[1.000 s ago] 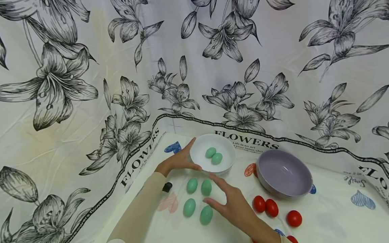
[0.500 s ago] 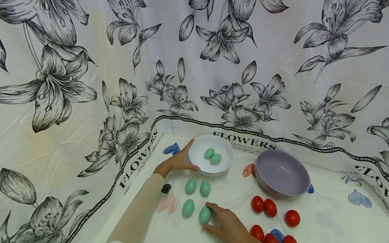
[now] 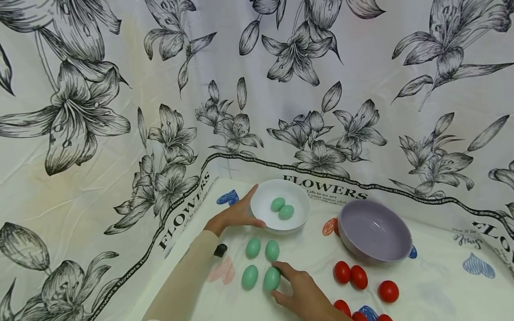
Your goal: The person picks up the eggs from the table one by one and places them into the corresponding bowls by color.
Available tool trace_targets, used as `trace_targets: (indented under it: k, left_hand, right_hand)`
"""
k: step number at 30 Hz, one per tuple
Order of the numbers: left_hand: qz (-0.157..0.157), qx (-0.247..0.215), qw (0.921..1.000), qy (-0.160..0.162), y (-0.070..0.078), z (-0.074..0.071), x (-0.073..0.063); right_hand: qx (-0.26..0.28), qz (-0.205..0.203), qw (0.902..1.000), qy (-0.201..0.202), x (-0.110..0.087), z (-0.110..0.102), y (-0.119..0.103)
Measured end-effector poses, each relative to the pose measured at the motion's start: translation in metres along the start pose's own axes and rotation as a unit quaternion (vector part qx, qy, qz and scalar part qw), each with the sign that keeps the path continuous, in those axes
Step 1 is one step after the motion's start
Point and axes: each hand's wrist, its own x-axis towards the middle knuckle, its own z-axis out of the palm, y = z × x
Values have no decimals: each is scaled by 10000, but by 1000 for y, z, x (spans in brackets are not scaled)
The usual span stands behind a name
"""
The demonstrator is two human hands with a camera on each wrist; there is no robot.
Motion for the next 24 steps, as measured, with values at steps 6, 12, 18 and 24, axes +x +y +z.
trace_targets:
  k: [6,12,18,24]
  left_hand:
    - [-49,-66,10000,-25,0,0,1]
    - [3,-57,10000,-34,1,0,-1]
    - [-23,-121,9999,-72,4,0,-3]
    - [20,-191,9998,-68,5,0,-3]
  right_hand:
    - [-78,-1139,9899,839,9,-36,-13]
    - [-241,-1538,9752,1573,31,-77,-26]
    - [-201,-1828,9626,1990,69,-108,-36]
    - [-224,-1554,9696,1875,113,-119,-38]
